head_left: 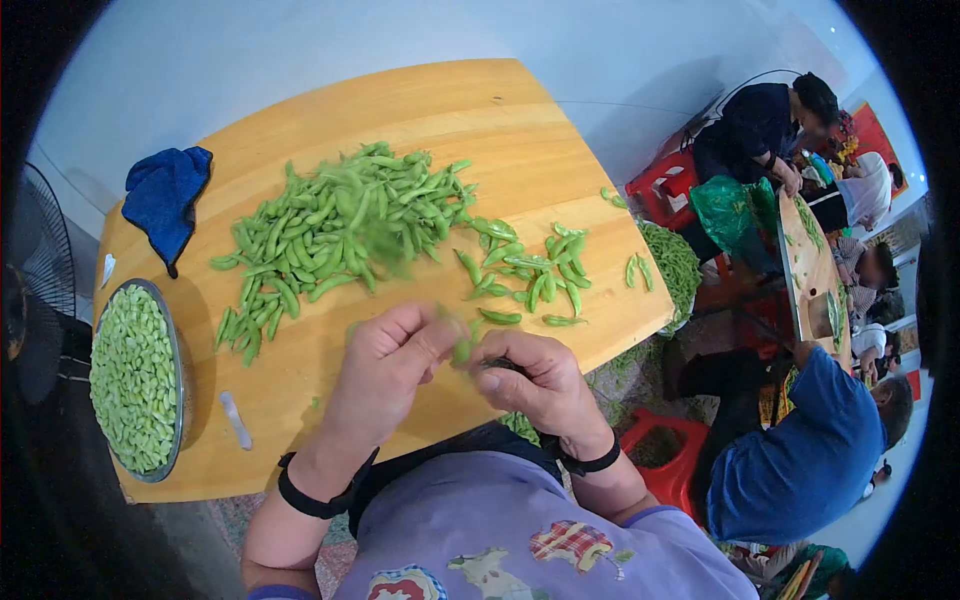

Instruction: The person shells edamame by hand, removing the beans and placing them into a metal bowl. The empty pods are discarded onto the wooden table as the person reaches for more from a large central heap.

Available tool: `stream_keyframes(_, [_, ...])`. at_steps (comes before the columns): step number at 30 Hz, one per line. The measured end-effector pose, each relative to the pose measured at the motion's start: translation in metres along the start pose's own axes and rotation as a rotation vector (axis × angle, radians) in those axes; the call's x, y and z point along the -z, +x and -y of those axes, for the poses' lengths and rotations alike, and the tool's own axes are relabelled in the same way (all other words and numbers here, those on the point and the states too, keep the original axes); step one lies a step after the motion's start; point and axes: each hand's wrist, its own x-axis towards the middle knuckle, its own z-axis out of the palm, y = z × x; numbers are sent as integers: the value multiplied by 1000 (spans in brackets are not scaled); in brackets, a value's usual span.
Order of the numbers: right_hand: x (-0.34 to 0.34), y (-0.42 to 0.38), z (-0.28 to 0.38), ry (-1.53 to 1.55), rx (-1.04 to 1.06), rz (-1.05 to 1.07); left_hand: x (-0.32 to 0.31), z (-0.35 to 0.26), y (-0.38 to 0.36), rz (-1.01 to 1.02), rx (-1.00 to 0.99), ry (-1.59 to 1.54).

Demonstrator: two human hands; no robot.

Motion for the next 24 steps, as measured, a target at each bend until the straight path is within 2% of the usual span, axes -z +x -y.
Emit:
stream_keyframes(3, [0, 1, -1, -26, 31, -33, -4, 1, 0, 0, -29, 36])
stream_keyframes(5, [2, 3, -6, -260, 142, -43, -5, 2, -1, 2, -40, 36])
stream_keyframes(8, [4, 2, 1, -368, 229, -20, -7, 1, -1, 16, -92, 50])
stream_keyframes(11, [2, -2, 7, -307, 205, -15, -8, -3, -2, -25, -104, 158])
stream_keyframes(13, [4, -1, 7, -358, 224, -13, -9, -1, -2, -8, -186, 237])
stream_keyframes(18, [5, -2, 7, -436, 305, -16, -8, -9, -4, 98, -73, 146])
stream_keyframes(20, [8, -3, 8, -275, 258, 72, -2, -1, -1, 161, -63, 110])
stream_keyframes(21, [10, -6, 8, -274, 258, 68, 2, 5, 2, 293, -78, -3])
stream_keyframes(22, [12, -9, 8, 16, 41, 136, 5, 10, 4, 425, -92, -117])
stream_keyframes(23, [14, -11, 7, 306, -173, 199, 9, 13, 5, 430, -90, -117])
stream_keyframes(24, [14, -12, 6, 305, -171, 194, 13, 15, 6, 480, -13, -165])
